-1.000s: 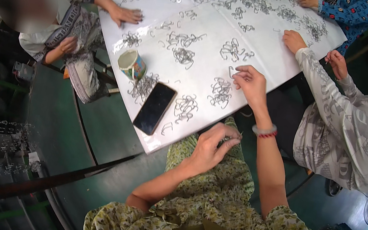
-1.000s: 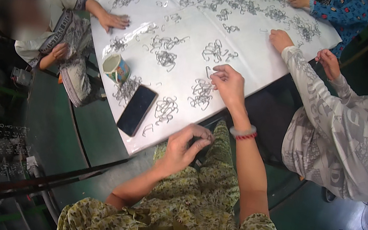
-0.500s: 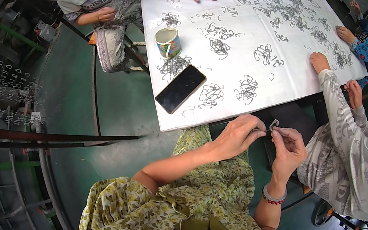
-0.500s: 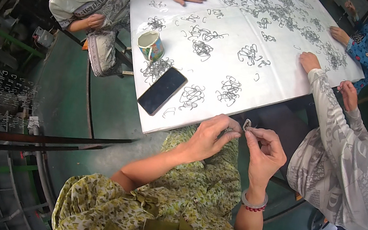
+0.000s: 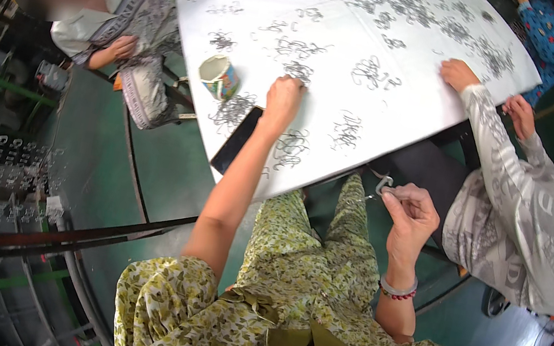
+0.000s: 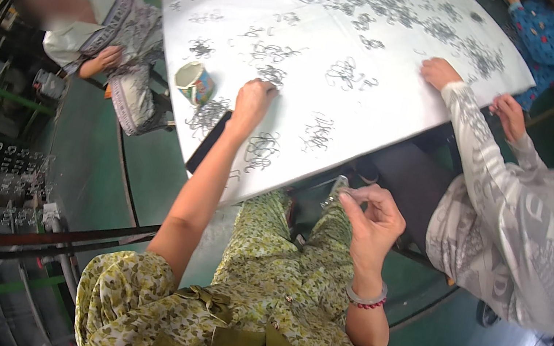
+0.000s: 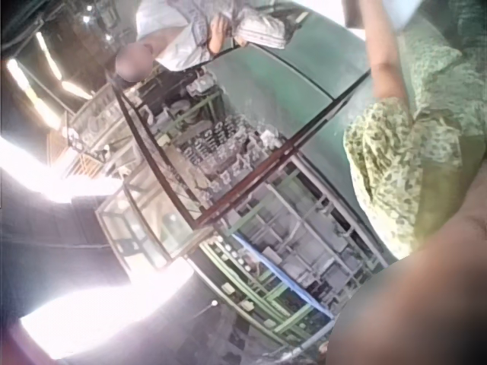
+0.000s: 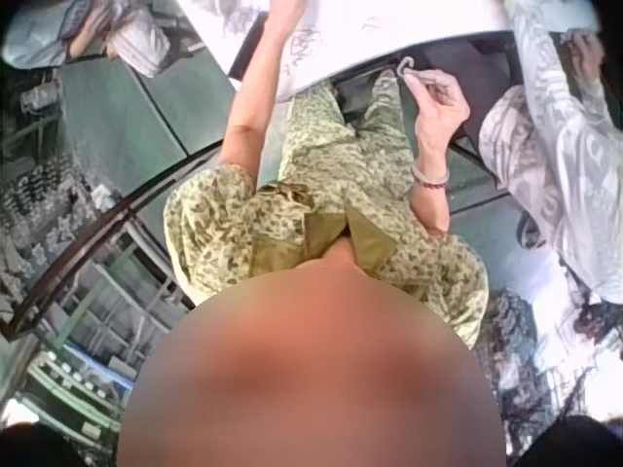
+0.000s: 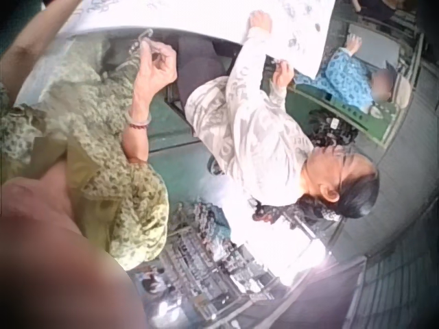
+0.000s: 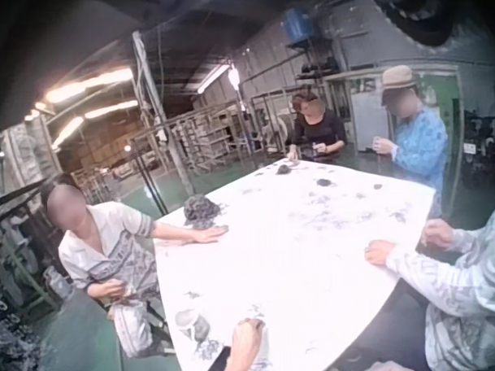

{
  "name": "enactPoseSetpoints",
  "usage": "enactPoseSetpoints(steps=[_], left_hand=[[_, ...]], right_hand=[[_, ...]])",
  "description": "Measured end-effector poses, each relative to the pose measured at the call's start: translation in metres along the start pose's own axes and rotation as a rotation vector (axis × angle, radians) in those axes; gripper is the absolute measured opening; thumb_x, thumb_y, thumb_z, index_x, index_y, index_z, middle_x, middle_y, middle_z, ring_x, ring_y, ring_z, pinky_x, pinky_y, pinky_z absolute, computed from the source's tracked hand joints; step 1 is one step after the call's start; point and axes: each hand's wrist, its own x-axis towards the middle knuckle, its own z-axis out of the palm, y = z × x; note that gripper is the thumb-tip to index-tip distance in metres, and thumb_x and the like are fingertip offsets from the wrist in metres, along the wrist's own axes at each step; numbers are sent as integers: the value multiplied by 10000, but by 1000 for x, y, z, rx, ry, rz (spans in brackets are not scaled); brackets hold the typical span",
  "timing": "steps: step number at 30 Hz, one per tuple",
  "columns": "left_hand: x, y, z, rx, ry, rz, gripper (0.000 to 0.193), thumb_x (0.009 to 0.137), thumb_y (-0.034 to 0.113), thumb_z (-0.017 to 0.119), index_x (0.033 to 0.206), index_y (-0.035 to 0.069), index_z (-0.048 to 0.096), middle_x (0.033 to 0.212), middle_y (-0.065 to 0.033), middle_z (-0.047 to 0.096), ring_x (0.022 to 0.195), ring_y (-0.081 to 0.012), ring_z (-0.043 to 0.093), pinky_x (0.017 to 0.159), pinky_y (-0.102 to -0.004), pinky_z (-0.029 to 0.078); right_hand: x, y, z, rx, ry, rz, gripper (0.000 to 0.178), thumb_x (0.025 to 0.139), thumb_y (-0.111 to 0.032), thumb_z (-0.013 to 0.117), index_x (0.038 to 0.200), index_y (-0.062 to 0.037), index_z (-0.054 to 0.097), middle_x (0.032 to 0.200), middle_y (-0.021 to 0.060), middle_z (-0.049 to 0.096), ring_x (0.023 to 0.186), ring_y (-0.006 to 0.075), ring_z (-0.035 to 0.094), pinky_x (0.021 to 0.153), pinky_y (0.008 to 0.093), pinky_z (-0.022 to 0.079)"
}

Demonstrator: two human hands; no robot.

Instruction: The person sits at a table with others and repeatedly picks up small metal paperclips, straightens or bends them by hand, and places them on a large white sheet. The person occasionally lifts a formed clip to hang it on a nearby rack. A smartphone and a cup remain on the table throughout.

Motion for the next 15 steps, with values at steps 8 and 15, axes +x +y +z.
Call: enactPoseSetpoints(steps=[8,15], left_hand=[[-20,38,-12,-230,-89,-20,112,901,58,584,937,-41,623,872,-220,664,786,-349,659,713,-424,536],[-106,162,-83,-1181,-278,-63,103,919,81,651,985,4,633,919,-60,661,834,-134,630,757,-265,508]], right_hand=[[2,-1,-4,-30,48,75,138,791,88,734,877,20,650,843,57,673,788,88,608,723,227,495],[-4,10,1,23,111,69,136,804,90,719,896,19,647,847,57,675,784,83,615,725,219,510]])
